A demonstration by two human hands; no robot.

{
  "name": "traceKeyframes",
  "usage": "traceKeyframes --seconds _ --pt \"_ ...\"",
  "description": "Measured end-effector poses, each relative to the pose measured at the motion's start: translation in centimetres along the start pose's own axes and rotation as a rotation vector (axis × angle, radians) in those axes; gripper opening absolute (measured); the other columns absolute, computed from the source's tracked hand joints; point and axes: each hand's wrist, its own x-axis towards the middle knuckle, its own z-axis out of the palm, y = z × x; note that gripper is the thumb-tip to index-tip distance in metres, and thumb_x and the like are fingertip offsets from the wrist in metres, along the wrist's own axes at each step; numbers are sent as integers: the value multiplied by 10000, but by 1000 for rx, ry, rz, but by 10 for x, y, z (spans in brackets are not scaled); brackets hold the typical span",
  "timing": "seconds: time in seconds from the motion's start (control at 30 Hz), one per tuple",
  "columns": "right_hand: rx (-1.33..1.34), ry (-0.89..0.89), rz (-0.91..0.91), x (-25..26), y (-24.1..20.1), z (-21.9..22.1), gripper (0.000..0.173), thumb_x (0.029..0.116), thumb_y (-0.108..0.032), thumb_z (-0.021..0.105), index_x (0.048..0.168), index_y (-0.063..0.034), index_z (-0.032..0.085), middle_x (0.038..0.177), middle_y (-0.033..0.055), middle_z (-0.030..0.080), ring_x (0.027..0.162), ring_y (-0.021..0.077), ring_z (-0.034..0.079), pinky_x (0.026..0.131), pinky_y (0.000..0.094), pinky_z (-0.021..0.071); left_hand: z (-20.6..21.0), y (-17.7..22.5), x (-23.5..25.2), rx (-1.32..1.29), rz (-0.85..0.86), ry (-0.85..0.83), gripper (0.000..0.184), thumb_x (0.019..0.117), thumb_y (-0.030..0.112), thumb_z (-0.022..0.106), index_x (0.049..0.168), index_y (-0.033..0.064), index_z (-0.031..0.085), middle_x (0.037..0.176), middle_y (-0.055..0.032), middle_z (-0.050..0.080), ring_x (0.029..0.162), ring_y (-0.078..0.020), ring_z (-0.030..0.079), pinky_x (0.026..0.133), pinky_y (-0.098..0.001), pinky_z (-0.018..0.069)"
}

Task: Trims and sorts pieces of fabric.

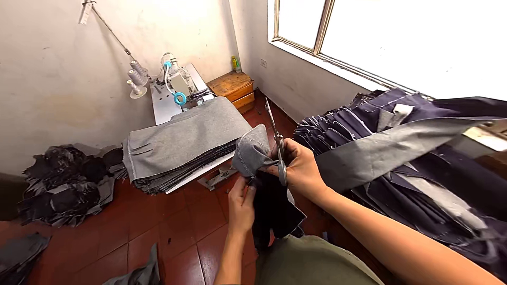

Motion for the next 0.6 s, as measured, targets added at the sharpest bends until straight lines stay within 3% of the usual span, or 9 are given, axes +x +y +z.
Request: traceKeyframes --seconds 0.1,0.2,0.23,0.3,0.33,0.37,0.43,0.5,0.6 --pt "-94 -136 -113 15 15 -28 391 646 -266 924 889 -141 644 716 -71 658 598 15 597 528 208 510 -21 9 2 -509 -112 -200 418 951 57 493 1327 -125 503 1202 -101 694 1111 -108 664 1018 -319 530" --pt "-146 -212 -120 12 30 -40 394 624 -306 930 888 -152 681 728 -91 676 632 -17 612 561 191 514 -28 29 1 -560 -116 -292 916 897 285 778 1492 -121 211 1381 -125 591 1243 -144 612 1086 -355 509" --pt "-154 -224 -97 8 32 -43 389 621 -297 931 885 -154 683 727 -93 678 630 -20 610 563 190 510 -25 35 1 -525 -111 -239 910 847 236 820 1455 -103 235 1323 -124 612 1188 -159 645 1036 -359 549" --pt "-149 -260 -33 1 33 -49 367 621 -249 930 872 -147 682 711 -87 672 621 -17 611 562 190 511 -21 39 3 -506 -115 -141 660 823 133 828 1242 65 323 1151 -73 676 988 -162 719 855 -349 618" --pt "-127 -282 5 -2 31 -53 358 616 -218 929 855 -137 675 696 -81 664 609 -15 608 553 183 510 -22 37 5 -513 -109 -175 624 848 93 801 1210 138 294 1147 -69 695 927 -172 743 797 -347 630" --pt "-101 -306 37 -6 32 -57 354 621 -220 937 838 -143 668 683 -84 650 598 -16 593 544 174 498 -23 34 4 -502 -87 -263 649 884 79 762 1311 174 283 1197 -75 693 931 -183 747 802 -357 632" --pt "-86 -309 53 -14 36 -64 354 622 -240 940 817 -162 655 673 -96 638 584 -24 575 531 160 480 -21 30 -2 -452 -33 -474 726 938 87 702 1560 116 329 1368 -102 621 1096 -187 699 938 -379 603" --pt "-142 -276 -8 -18 40 -72 371 624 -310 929 858 -168 679 725 -98 679 624 -16 613 554 183 512 -16 29 -5 -439 1 -517 649 892 82 743 1475 -21 477 1386 -145 609 1115 -174 685 953 -367 594" --pt "-72 -463 -31 -23 35 -104 501 731 -610 833 945 -176 703 804 -96 725 695 5 672 599 218 578 -22 30 3 -571 4 -519 778 847 59 770 1519 -27 387 1495 -161 499 1237 -210 616 1048 -398 535"
